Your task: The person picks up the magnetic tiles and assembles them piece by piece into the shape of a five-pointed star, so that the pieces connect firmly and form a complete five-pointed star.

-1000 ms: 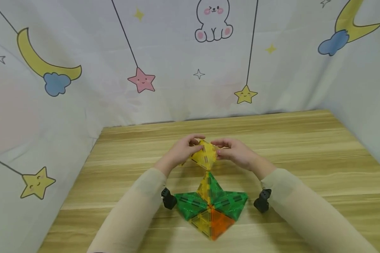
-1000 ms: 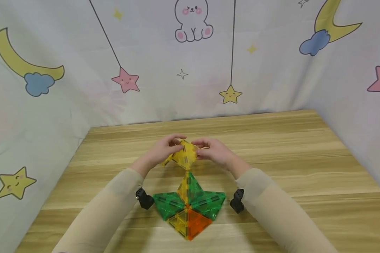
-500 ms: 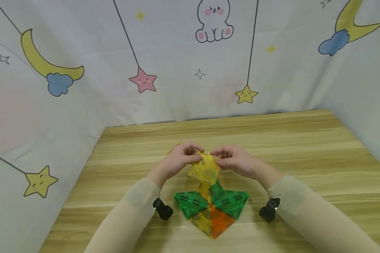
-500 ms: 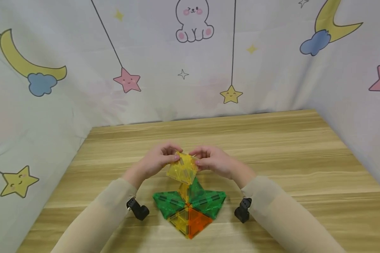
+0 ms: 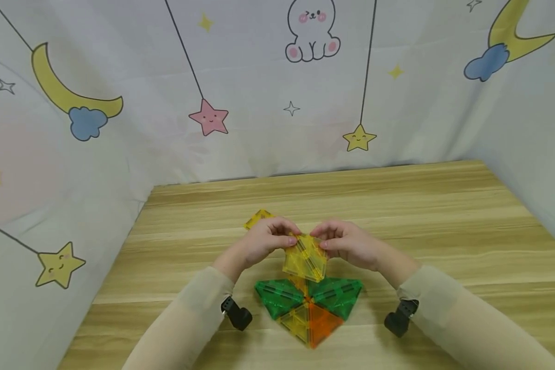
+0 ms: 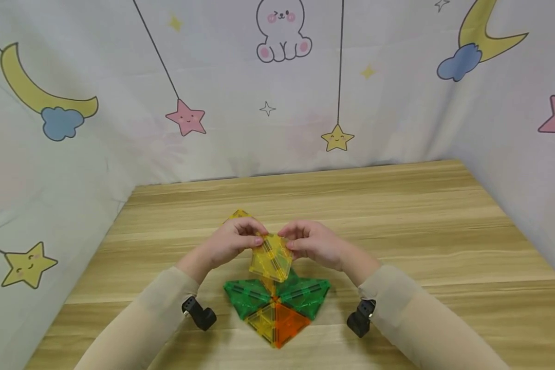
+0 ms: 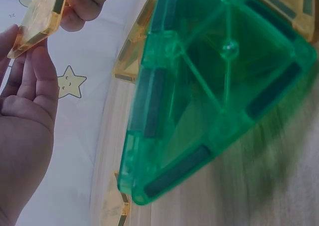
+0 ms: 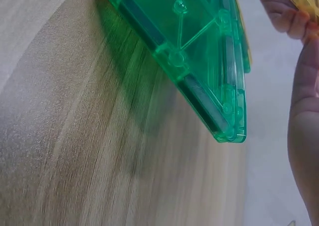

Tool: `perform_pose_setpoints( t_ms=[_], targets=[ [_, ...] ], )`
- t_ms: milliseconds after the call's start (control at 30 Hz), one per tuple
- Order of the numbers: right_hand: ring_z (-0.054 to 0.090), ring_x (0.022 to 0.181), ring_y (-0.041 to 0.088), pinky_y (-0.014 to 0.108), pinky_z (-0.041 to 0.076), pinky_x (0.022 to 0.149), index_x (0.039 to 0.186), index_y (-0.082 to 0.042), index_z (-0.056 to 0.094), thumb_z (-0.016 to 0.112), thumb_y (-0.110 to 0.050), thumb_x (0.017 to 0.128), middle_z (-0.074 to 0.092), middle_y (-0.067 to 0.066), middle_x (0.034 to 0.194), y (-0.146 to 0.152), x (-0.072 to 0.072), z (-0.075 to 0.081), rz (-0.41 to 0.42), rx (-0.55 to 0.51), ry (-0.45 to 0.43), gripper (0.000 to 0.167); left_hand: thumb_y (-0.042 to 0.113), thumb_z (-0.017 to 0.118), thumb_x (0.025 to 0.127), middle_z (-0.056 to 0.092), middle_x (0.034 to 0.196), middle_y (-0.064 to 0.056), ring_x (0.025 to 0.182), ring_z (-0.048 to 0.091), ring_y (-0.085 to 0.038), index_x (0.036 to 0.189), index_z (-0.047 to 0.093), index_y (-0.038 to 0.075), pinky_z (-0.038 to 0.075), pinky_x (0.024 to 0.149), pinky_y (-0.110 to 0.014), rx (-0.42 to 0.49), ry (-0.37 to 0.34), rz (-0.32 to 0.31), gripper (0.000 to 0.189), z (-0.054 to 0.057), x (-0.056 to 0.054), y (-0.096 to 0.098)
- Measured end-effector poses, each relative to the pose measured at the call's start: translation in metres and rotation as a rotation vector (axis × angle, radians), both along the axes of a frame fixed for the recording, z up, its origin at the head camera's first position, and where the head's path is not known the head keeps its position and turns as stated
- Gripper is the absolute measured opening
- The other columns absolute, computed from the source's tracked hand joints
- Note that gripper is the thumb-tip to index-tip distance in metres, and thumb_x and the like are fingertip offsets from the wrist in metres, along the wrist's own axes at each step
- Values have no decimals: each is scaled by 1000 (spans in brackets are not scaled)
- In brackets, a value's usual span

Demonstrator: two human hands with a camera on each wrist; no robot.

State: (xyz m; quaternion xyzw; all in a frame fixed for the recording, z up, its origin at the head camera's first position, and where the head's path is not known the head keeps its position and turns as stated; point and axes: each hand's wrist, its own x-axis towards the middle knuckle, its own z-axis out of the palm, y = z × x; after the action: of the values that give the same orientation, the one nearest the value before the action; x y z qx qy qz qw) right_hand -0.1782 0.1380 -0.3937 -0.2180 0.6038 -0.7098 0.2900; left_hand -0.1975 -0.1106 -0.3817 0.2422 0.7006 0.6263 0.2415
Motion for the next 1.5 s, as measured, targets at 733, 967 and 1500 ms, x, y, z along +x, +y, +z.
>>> perform_pose_setpoints(
  t_ms=[733, 967, 1500],
  targets=[
    [61, 77, 23, 36, 53, 69, 139, -4, 28, 60, -13, 92, 57, 15, 92, 11, 52, 4, -161, 154, -54, 57, 8, 63, 89, 63, 95, -2, 81, 59, -15, 107, 62, -4, 50, 77, -32, 46, -18, 130, 22, -12, 19, 14],
    [58, 81, 22, 35, 52, 72, 128, 0, 34, 60, -15, 92, 51, 12, 89, 8, 52, 5, -172, 117, -72, 48, 7, 61, 90, 63, 94, -2, 81, 60, -15, 112, 61, -3, 50, 77, -33, 31, -10, 124, 24, -15, 19, 17],
    [60, 61, 15, 27, 51, 56, 131, 0, 26, 65, -11, 88, 57, 10, 80, 15, 70, -2, 70, 158, -195, 59, 22, 68, 87, 66, 86, 3, 80, 59, -14, 107, 69, 17, 48, 70, -29, -341, 160, -158, 20, -1, 27, 13]
  ],
)
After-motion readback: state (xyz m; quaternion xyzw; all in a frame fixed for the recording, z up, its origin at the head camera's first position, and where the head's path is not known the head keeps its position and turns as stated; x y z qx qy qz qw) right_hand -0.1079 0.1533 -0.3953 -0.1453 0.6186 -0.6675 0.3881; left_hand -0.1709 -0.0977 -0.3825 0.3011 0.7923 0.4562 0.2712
